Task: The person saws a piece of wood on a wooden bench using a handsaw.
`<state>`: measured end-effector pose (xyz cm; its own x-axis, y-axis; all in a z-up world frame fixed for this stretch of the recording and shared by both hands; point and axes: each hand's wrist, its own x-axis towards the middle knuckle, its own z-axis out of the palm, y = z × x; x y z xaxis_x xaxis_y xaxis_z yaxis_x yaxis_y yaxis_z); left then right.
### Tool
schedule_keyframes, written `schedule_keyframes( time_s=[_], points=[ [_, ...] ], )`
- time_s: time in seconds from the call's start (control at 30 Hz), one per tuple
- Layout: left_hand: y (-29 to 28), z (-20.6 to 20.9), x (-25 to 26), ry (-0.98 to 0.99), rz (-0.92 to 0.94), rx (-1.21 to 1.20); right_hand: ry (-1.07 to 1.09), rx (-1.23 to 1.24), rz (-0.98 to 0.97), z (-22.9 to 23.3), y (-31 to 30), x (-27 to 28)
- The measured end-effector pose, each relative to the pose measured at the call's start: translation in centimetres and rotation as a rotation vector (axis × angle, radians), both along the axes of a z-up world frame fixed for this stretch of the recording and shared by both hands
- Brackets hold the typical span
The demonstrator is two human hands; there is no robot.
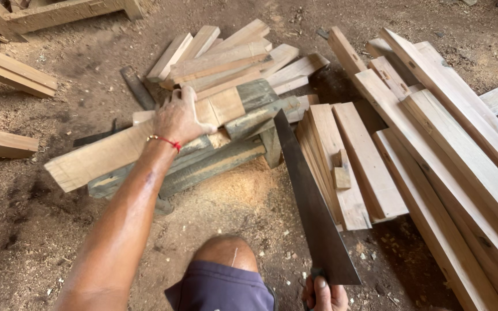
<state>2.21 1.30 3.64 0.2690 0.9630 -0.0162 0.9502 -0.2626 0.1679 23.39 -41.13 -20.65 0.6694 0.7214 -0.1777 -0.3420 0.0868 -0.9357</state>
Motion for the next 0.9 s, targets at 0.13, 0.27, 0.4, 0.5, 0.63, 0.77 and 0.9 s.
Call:
schedule_keyframes(
  time_s=[0.13,0.27,0.4,0.5,0.63,0.77,0.9],
  points=[
    [-0.7,-1.8,0.7,-0.068,-0.036,0.142,0.068,-0.017,-0.014,0.2,-0.7,-0.1],
    [-1.4,-3.7,0.7,0.019,-0.102,0.264,0.052,0.022,-0.052,-0.6,-0.6,0.0],
    [-1.5,-3.6,0.5,0.006,-0.083,0.191,0.056,-0.004,-0.025,-0.7,-0.3,0.1],
    [-1.9,-3.5,0.5,0.004,-0.082,0.232,0.037,0.002,0.008,-0.7,-0.4,0.3],
    [-1.9,-3.6,0.5,0.029,-0.107,0.264,0.061,0.005,0.017,-1.0,-0.5,0.3],
    [-2.6,-2.6,0.2,-0.055,-0.176,0.290,0.071,-0.033,0.039,-1.7,-0.8,0.6],
    [-2.4,-0.4,-1.6,-0.296,-0.088,-0.128,0.069,0.002,0.061,-4.3,-2.1,0.8]
  ],
)
